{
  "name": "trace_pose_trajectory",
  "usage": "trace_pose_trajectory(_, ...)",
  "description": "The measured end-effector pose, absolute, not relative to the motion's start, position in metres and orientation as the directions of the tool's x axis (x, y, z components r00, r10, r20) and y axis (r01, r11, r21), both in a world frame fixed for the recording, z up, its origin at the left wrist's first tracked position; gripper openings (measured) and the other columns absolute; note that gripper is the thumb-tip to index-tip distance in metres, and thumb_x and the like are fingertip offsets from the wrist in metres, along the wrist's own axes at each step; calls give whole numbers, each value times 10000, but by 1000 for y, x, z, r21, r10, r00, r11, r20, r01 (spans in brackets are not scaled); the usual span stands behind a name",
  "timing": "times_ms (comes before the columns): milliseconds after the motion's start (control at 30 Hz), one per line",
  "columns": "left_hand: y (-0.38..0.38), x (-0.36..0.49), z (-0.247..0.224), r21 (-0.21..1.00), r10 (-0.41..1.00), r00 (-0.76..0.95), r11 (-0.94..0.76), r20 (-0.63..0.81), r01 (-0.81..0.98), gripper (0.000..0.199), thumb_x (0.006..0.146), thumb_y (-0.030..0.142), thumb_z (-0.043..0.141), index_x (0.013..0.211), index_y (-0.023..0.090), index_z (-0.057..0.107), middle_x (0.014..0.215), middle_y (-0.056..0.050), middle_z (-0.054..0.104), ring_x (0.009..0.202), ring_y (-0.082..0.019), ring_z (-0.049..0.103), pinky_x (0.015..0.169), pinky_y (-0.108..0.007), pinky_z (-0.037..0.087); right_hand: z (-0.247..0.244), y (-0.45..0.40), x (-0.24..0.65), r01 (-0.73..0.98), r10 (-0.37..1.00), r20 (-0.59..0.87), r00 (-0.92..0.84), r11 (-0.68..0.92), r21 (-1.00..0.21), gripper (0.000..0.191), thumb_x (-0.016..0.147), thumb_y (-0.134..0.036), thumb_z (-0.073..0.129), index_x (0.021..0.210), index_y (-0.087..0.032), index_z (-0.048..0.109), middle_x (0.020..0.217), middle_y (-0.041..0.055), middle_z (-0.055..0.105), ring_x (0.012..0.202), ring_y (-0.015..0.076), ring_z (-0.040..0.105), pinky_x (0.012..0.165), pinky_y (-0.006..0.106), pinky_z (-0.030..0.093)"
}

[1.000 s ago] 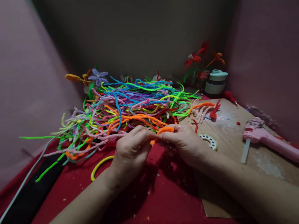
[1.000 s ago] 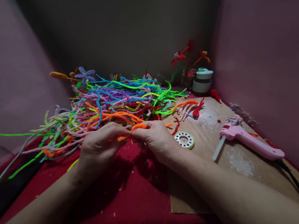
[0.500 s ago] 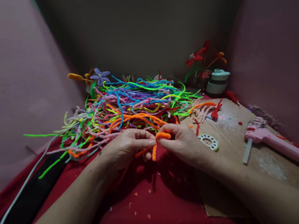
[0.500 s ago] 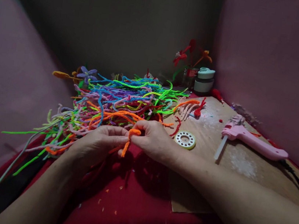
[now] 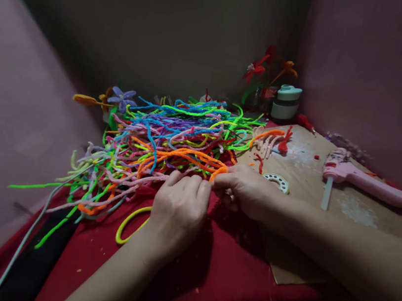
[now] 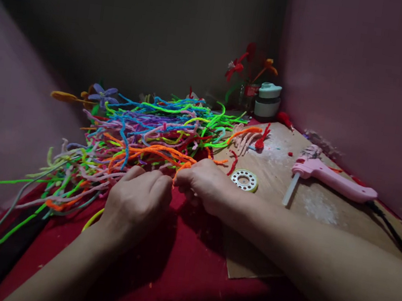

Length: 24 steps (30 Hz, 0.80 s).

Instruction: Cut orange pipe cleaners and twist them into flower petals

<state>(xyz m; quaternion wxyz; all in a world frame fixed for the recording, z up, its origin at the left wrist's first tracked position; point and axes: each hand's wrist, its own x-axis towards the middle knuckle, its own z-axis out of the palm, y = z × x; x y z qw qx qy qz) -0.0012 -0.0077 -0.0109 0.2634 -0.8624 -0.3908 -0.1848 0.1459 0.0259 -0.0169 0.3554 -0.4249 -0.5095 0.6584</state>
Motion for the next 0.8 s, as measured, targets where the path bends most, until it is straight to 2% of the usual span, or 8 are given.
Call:
trace_pose_trajectory(67,-7,-1,-9,-262,589,602,-562,540,785,287,858,153,385,642,154,573,576,-29,519,538,-154,454,613,-329,331,-15,26,146,-67,899,-194,-394,-238,-969,188,595,-142,525,437,-166,426,369,-53,376,319,61,315,325,222,207)
trace_pose_trajectory(100,-7,-2,-6,-146,629,555,-581,544,801,267,855,171,406,654,153,580,602,-33,542,565,-156,477,629,-326,345,-13,26,147,-56,903,-175,-393,-213,-975,187,598,-138,524,440,-165,427,366,-55,371,320,58,307,328,220,206)
trace_pose_trajectory(167,-4,-7,1,236,764,421,-580,489,780,219,848,236,455,716,152,607,707,-44,604,665,-162,539,672,-305,383,-9,25,149,-16,907,-122,-402,-140,-990,172,615,-134,525,461,-158,450,372,-58,375,335,54,307,345,212,216)
trace_pose_trajectory(233,-1,-14,9,654,904,304,-428,301,624,242,860,317,462,815,159,639,818,-43,651,783,-169,586,718,-275,418,-6,25,153,2,894,-49,-446,-54,-999,125,634,-135,530,511,-145,510,404,-57,409,369,52,335,373,202,244)
trace_pose_trajectory(300,2,-21,13,865,952,289,-226,98,449,290,858,370,465,843,159,663,810,-36,672,811,-178,601,742,-269,429,-5,24,155,-11,871,18,-490,14,-1000,86,658,-151,535,582,-136,574,445,-56,445,404,52,359,402,195,267)
trace_pose_trajectory(367,4,-26,14,944,932,357,-57,-66,325,305,840,381,493,806,142,678,768,-49,676,772,-184,605,746,-284,435,-5,25,157,-5,854,65,-516,73,-997,83,668,-159,541,627,-133,608,473,-55,468,428,49,367,420,191,270)
trace_pose_trajectory(467,4,-28,14,963,877,446,65,-180,262,304,814,367,530,704,125,678,714,-67,662,700,-168,590,735,-289,434,-6,27,157,47,846,119,-520,167,-985,75,663,-140,536,634,-131,604,514,-56,474,463,46,363,441,187,260)
trace_pose_trajectory(800,2,-27,13,955,878,419,120,-230,272,264,779,340,589,611,135,589,565,-2,534,523,-82,442,539,-204,331,-1,25,156,107,802,255,-540,366,-925,86,688,-185,541,635,-132,583,562,-39,472,527,67,386,499,199,292)
